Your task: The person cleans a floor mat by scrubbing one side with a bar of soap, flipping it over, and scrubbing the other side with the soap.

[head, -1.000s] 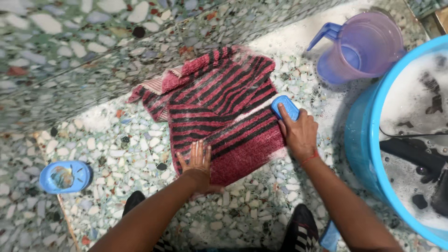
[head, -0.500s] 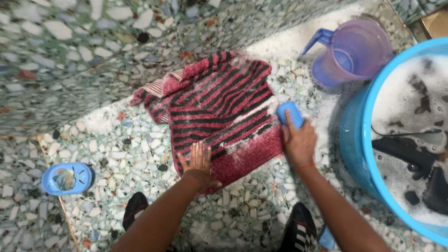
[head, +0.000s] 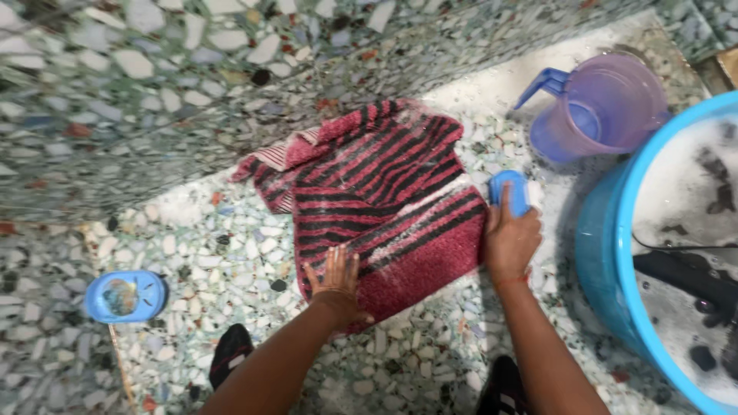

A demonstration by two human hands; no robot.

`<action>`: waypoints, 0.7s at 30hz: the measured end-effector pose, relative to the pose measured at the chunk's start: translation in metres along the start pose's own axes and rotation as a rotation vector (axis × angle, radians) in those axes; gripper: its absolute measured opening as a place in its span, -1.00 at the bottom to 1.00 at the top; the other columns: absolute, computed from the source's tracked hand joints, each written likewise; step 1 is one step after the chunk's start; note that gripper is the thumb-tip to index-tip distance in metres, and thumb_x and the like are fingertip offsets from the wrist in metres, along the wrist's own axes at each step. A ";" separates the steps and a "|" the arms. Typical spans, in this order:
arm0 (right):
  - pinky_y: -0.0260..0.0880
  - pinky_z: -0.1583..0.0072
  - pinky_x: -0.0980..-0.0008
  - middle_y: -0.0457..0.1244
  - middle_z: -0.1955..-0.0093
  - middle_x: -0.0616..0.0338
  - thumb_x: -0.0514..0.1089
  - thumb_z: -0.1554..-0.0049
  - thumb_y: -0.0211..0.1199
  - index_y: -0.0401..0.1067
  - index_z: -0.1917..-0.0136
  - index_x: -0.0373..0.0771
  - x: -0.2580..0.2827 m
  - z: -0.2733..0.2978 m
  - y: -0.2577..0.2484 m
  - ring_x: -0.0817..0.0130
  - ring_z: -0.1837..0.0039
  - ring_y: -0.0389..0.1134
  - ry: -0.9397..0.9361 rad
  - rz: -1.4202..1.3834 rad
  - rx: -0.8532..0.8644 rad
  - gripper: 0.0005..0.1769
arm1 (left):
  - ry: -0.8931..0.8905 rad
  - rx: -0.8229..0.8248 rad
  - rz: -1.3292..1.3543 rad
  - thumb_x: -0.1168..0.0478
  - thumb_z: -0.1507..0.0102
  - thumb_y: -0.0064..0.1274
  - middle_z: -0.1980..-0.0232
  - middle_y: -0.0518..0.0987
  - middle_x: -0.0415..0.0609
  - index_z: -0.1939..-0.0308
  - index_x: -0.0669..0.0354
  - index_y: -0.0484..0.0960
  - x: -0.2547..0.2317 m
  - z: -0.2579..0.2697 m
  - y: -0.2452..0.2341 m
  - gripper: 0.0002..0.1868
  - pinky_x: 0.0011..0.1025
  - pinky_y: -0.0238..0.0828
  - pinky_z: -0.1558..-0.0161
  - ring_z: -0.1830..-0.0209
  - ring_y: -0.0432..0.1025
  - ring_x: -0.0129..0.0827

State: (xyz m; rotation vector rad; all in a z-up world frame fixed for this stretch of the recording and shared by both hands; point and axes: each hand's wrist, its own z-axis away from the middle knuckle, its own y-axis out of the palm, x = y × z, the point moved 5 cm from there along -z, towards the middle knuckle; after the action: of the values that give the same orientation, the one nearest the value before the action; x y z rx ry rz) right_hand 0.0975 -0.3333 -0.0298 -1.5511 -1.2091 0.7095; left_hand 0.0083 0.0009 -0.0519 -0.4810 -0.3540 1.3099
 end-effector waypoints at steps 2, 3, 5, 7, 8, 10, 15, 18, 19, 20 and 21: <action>0.23 0.32 0.07 0.24 0.22 -0.07 0.05 -0.25 0.26 0.40 -0.49 0.05 0.075 0.062 -0.007 0.14 0.35 0.17 -0.480 -0.004 -0.020 -0.45 | 0.033 -0.034 -0.004 -0.59 -0.07 0.09 -0.66 -0.75 0.17 -0.63 0.05 -0.60 0.002 -0.009 -0.013 0.51 0.65 -0.66 -0.34 -0.65 -0.83 0.08; 0.25 0.30 0.11 0.24 0.22 0.03 0.04 -0.26 0.26 0.38 -0.44 0.21 0.109 0.092 -0.016 0.16 0.30 0.21 -0.571 -0.281 0.003 -0.53 | 0.017 -0.014 -0.006 -0.59 -0.06 0.10 -0.66 -0.74 0.18 -0.63 0.05 -0.60 0.001 -0.008 -0.010 0.52 0.64 -0.66 -0.34 -0.65 -0.82 0.09; 0.27 0.28 0.14 0.24 0.22 0.12 0.02 -0.28 0.26 0.37 -0.39 0.36 0.126 0.101 -0.031 0.19 0.25 0.26 -0.651 -0.560 0.025 -0.58 | 0.002 0.004 -0.013 -0.59 -0.06 0.11 -0.66 -0.73 0.20 -0.63 0.06 -0.59 0.001 -0.007 -0.006 0.52 0.63 -0.65 -0.35 -0.65 -0.82 0.10; 0.24 0.34 0.17 0.29 0.18 0.07 0.00 -0.22 0.27 0.36 -0.38 0.29 0.118 0.078 -0.030 0.15 0.29 0.25 -0.801 -0.423 0.017 -0.53 | 0.018 -0.029 -0.022 -0.61 -0.07 0.06 -0.66 -0.73 0.18 -0.63 0.06 -0.60 0.001 -0.008 -0.004 0.51 0.65 -0.64 -0.34 -0.65 -0.81 0.12; 0.25 0.39 0.17 0.27 0.23 -0.02 0.04 -0.25 0.27 0.36 -0.43 0.27 0.101 0.048 -0.018 0.12 0.32 0.24 -0.743 -0.235 0.112 -0.52 | 0.023 -0.027 -0.023 -0.61 -0.07 0.06 -0.66 -0.73 0.18 -0.63 0.06 -0.60 0.001 -0.010 -0.005 0.51 0.65 -0.64 -0.34 -0.65 -0.81 0.12; 0.29 0.29 0.10 0.25 0.12 -0.12 0.09 -0.25 0.22 0.33 -0.49 0.25 0.061 0.002 -0.020 0.05 0.23 0.24 -0.599 -0.065 0.142 -0.46 | 0.024 0.010 -0.011 -0.58 -0.08 0.09 -0.65 -0.78 0.17 -0.62 0.06 -0.66 0.001 -0.007 -0.004 0.53 0.62 -0.68 -0.34 -0.63 -0.84 0.08; 0.30 0.13 0.04 0.21 0.06 -0.15 0.16 -0.31 0.11 0.25 -0.58 0.14 0.055 -0.015 -0.018 0.04 0.13 0.25 -0.172 -0.003 0.224 -0.40 | 0.009 0.051 -0.014 -0.61 -0.07 0.08 -0.66 -0.77 0.15 -0.62 0.02 -0.66 0.001 0.001 -0.015 0.53 0.62 -0.65 -0.36 -0.65 -0.85 0.08; 0.34 0.11 0.15 0.29 -0.25 -0.36 0.09 -0.35 0.07 0.30 -0.58 -0.01 0.116 0.071 -0.034 0.17 0.19 0.25 -0.553 -0.027 -0.015 -0.44 | 0.007 0.039 0.017 -0.59 -0.06 0.10 -0.66 -0.77 0.14 -0.62 0.01 -0.66 0.001 -0.002 -0.015 0.54 0.63 -0.66 -0.36 -0.65 -0.86 0.07; 0.34 0.11 0.15 0.29 -0.25 -0.36 0.09 -0.35 0.07 0.30 -0.58 -0.01 0.120 0.080 -0.033 0.17 0.19 0.25 -0.549 -0.026 -0.009 -0.44 | 0.016 0.036 0.022 -0.59 -0.06 0.11 -0.66 -0.78 0.13 -0.62 0.00 -0.66 -0.001 -0.003 -0.012 0.53 0.64 -0.67 -0.35 -0.64 -0.86 0.06; 0.33 0.14 0.12 0.26 -0.05 -0.20 0.11 -0.30 0.07 0.31 -0.51 0.10 0.122 0.090 -0.034 0.13 0.19 0.27 -0.611 -0.217 0.040 -0.48 | 0.018 0.042 0.019 -0.59 -0.06 0.11 -0.66 -0.78 0.13 -0.62 0.00 -0.66 -0.001 -0.003 -0.008 0.53 0.64 -0.67 -0.35 -0.64 -0.86 0.06; 0.31 0.18 0.09 0.23 0.15 -0.04 0.14 -0.25 0.06 0.32 -0.43 0.21 0.119 0.094 -0.035 0.09 0.18 0.28 -0.665 -0.401 0.086 -0.52 | 0.004 0.036 -0.011 -0.61 -0.05 0.09 -0.66 -0.77 0.13 -0.62 0.01 -0.65 0.000 -0.005 -0.007 0.54 0.64 -0.65 -0.35 -0.64 -0.85 0.07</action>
State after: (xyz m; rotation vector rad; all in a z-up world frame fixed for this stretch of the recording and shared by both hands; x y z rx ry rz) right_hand 0.0412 -0.1893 -0.0128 -0.9669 -1.8795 1.0248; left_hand 0.0171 -0.0011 -0.0525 -0.4511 -0.3285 1.3027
